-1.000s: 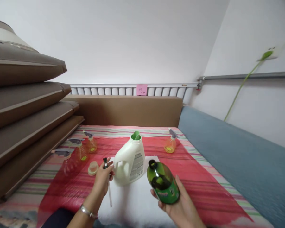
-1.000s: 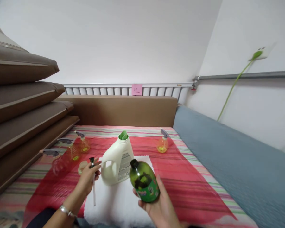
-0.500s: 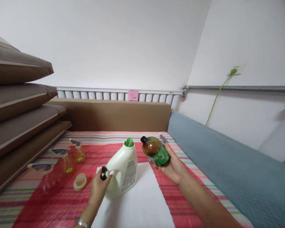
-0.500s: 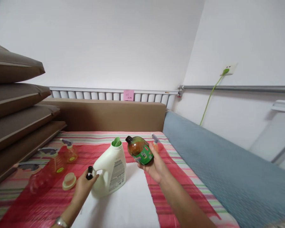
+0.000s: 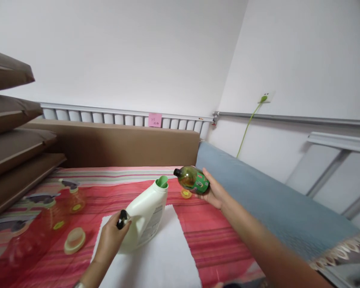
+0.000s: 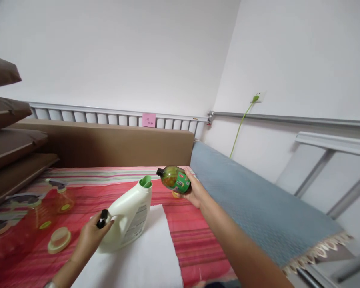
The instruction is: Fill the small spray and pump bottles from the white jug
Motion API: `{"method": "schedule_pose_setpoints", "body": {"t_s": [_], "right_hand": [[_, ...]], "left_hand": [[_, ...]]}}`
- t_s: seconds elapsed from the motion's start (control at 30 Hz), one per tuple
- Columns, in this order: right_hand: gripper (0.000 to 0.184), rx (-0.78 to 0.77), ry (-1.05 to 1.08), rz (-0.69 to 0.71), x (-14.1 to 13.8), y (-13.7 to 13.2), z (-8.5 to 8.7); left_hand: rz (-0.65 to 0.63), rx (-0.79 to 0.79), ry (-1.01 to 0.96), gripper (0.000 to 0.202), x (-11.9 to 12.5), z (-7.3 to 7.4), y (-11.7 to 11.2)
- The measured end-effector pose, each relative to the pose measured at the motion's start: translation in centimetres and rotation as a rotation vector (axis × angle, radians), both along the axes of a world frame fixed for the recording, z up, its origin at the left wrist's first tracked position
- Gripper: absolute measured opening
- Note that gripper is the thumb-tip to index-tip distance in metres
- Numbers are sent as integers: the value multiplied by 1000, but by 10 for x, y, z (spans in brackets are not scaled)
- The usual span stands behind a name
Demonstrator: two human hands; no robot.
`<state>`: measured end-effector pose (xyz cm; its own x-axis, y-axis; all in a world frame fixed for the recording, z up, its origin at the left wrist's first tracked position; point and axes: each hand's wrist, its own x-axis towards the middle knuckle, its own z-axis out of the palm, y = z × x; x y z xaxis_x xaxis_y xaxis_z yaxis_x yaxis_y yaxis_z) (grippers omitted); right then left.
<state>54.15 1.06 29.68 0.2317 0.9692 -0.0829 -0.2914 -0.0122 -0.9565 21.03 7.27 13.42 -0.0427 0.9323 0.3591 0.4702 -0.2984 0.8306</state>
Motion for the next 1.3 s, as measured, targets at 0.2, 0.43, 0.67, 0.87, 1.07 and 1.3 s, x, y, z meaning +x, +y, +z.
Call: {"method": "schedule_pose_setpoints", "body": {"t_s": [0.2,0.43,0.67,0.87,1.07,1.3], "right_hand": [[41,-45,-83,-23,13,14,1],[38,-117,-155,-14,24,22,7],[41,-134,-227,-9,25,24,11],[39,-131,-296,7,25,24,15],[37,-108,-380,46,24,24,22],[38,-97,-470,40,22,22,30]], "left_hand": [[-46,65,95,25,9,8,4],[-66,95,234,29,11,3,7],[-59,113,280,30,13,7,6],[-54,141,293,27,15,8,5],[-65,121,279,27,15,11,2],[-85,76,280,27,16,15,-1]]}}
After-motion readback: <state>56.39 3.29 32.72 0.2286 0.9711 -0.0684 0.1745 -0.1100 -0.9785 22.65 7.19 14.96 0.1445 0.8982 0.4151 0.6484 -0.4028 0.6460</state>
